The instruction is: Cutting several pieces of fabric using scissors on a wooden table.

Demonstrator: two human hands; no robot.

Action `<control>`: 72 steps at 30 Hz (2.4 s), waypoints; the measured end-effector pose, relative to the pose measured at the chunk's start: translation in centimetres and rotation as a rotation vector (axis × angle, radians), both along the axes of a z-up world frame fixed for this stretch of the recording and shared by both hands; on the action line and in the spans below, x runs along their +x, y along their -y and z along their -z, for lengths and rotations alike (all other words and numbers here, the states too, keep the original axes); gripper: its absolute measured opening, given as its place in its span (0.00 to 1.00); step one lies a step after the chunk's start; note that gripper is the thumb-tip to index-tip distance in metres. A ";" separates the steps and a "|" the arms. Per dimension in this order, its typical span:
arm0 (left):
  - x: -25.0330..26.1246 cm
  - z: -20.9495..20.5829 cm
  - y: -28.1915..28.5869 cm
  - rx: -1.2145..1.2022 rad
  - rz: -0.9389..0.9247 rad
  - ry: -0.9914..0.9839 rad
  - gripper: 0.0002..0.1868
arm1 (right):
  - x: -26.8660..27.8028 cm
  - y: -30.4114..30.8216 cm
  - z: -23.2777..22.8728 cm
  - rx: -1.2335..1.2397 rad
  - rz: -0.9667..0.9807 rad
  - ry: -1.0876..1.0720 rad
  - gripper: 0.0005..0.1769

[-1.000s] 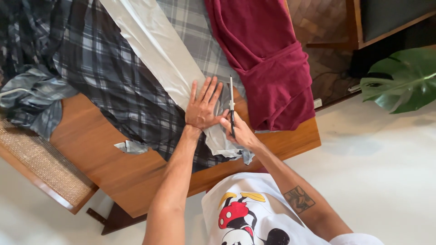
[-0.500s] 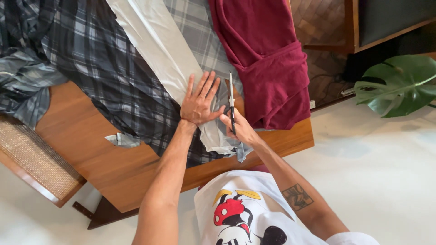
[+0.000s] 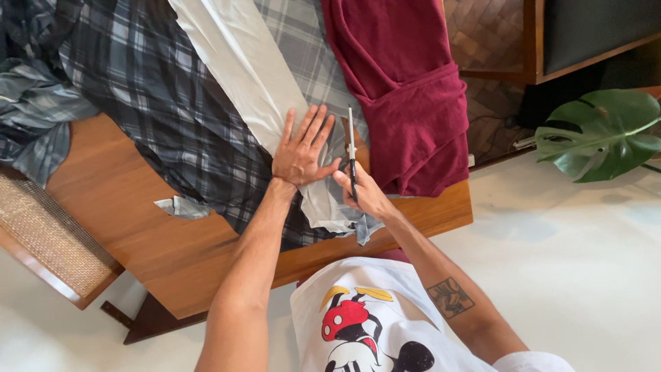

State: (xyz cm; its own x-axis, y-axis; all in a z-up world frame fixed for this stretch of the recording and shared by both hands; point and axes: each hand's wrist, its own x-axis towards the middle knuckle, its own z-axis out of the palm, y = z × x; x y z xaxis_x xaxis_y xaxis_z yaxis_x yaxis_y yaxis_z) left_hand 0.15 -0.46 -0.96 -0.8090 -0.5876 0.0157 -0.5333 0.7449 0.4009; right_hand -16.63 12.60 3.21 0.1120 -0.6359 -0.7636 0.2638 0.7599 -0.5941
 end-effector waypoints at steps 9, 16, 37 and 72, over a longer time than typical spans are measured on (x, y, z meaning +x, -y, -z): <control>0.0 -0.3 0.1 -0.005 -0.004 -0.005 0.45 | -0.3 -0.1 0.1 0.000 -0.010 0.011 0.22; 0.1 -0.1 -0.1 0.001 -0.006 -0.004 0.45 | -0.7 0.3 -0.5 0.005 -0.020 0.017 0.23; 0.3 0.0 0.0 0.016 -0.009 -0.025 0.46 | -2.9 1.6 -0.8 0.016 -0.123 0.016 0.22; 0.4 0.0 0.0 -0.030 -0.030 -0.062 0.48 | -6.5 7.2 -2.3 0.108 -0.328 0.022 0.25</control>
State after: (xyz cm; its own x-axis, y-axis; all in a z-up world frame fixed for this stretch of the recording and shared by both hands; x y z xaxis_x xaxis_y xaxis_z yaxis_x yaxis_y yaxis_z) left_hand 0.58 -0.45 -1.01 -0.7878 -0.6103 0.0831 -0.5307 0.7410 0.4114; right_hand -23.14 5.43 5.54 0.3141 -0.4785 -0.8200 0.0069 0.8648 -0.5020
